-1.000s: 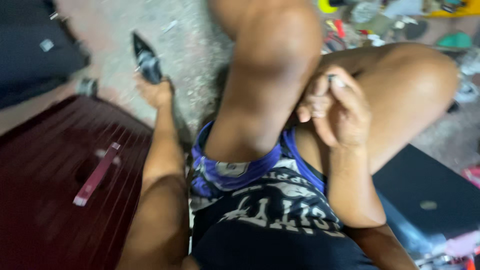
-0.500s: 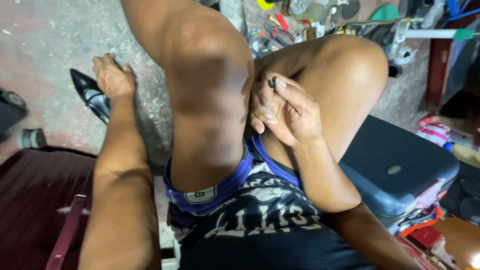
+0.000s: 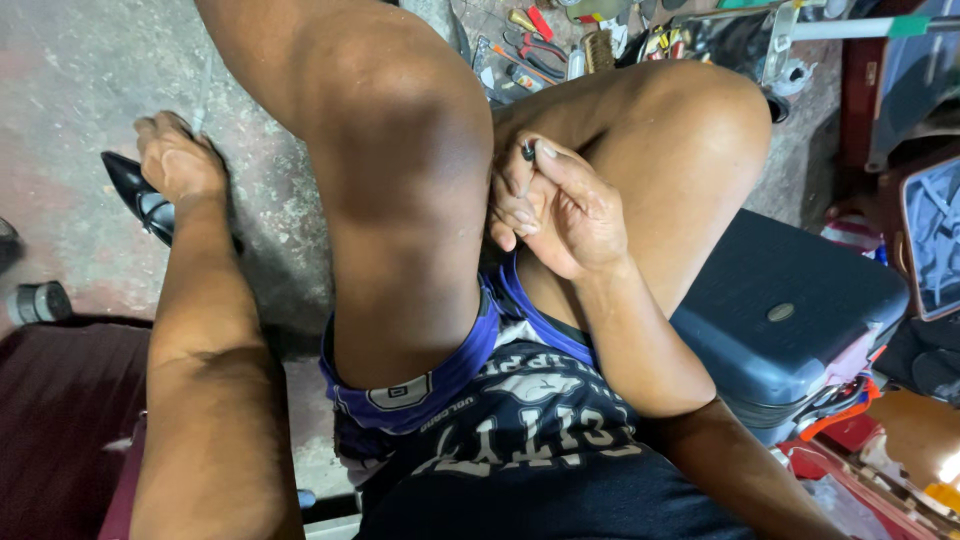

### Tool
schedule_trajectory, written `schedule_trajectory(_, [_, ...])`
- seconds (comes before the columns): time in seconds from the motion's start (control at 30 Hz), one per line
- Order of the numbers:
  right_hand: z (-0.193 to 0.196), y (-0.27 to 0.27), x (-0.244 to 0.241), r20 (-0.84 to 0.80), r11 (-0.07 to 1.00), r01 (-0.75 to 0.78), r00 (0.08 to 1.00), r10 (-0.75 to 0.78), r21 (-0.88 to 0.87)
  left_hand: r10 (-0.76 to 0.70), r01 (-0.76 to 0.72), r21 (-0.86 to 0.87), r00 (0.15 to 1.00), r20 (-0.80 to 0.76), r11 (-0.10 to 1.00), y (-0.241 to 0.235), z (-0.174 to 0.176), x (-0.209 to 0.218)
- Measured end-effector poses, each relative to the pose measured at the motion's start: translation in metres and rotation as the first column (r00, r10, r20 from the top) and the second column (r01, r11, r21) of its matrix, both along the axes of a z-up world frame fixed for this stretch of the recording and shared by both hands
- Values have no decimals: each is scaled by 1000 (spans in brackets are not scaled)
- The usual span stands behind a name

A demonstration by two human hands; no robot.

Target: The person sits on the floor and uses a metal file to smooth a small metal rod. They repeatedly rub the file along the rod's surface, rotating it to work different sides.

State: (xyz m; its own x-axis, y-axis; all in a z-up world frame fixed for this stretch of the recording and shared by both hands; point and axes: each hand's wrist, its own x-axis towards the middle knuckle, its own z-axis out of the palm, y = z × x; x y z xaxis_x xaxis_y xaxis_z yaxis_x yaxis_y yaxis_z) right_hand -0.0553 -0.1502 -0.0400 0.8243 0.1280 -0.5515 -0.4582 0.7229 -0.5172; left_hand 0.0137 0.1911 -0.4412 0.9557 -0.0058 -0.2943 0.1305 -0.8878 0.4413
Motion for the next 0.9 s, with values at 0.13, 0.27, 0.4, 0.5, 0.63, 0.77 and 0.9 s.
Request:
schedule_trajectory(0.13, [0,-1,-5,16,998,14,1000,-13,-56,-119,121,-56,992,49,991,-3,-6,2])
schedule_trajectory(0.27, [-1,-2,-8,-15,995,78,997,-79,-66,160,-290,-293,904,-397,911,-13,-9,5])
schedule_trajectory(0.4, [0,-2,-12,65,994,61,996,-56,-85,260,-781,-501,606,-752,373,-19,7,-3])
schedule_trajectory(0.5, [1,0,-13,75,988,51,996,-40,-146,263,-736,-641,677,-687,218,-14,45,-4])
schedule_trajectory(0.63, [5,-1,-19,118,976,5,993,21,-218,250,-557,-817,821,-513,152,-26,151,11])
schedule_trajectory(0.77, [20,-3,-21,179,978,12,984,26,-210,190,-306,-952,935,-298,10,-57,296,16])
schedule_trajectory(0.9, [41,-2,-29,241,985,30,971,11,-167,77,-125,-992,989,-125,-7,-109,407,-2])
